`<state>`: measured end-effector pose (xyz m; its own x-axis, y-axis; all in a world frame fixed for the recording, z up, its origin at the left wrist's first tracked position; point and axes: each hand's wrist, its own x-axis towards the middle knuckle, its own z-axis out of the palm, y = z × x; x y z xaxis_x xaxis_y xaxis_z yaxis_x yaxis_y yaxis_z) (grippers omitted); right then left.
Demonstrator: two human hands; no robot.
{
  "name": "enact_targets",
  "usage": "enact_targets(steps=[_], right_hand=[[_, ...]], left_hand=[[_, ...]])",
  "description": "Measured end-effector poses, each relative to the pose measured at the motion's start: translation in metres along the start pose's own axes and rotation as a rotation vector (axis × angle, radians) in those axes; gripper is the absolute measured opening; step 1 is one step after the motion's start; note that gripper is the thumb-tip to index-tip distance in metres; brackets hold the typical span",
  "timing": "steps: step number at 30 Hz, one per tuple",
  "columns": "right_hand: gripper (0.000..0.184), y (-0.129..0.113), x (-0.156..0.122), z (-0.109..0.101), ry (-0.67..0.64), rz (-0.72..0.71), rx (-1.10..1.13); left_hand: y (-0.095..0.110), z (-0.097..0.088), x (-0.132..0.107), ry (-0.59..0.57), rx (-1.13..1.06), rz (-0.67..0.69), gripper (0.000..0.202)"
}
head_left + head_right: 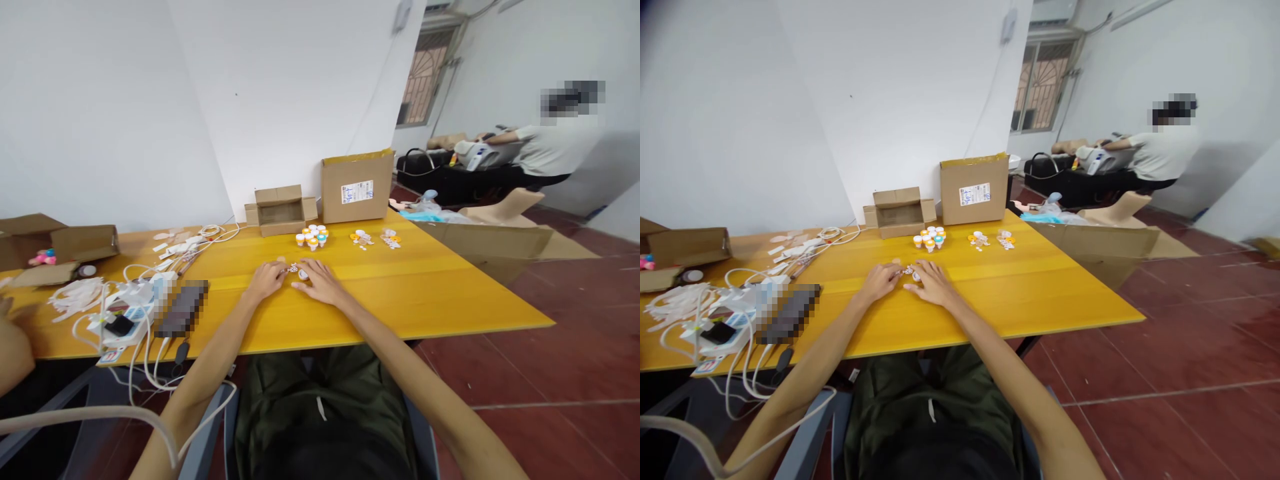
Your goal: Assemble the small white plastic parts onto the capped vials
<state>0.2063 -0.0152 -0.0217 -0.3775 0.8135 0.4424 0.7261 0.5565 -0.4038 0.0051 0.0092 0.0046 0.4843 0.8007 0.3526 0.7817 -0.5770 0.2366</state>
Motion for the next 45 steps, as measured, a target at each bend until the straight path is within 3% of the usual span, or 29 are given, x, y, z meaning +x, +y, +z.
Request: enact_targets(steps=[8, 25, 45], right_hand=[[0.058, -0.006, 0.002, -0.003, -0.117, 0.027, -0.049], [0.046, -0.009, 0.0, -0.005, -0.066, -0.088, -0.088], [0.057, -0.01, 0.011, 0.002, -0.057, -0.121, -0.125]], left_hand=[[0.001, 0.002, -0.001, 0.029, -0.082, -0.037, 0.02], [0.004, -0.002, -0.001, 0.191, -0.166, -0.086, 0.012], [0.005, -0.001, 0.004, 0.26, -0.384, -0.136, 0.005]])
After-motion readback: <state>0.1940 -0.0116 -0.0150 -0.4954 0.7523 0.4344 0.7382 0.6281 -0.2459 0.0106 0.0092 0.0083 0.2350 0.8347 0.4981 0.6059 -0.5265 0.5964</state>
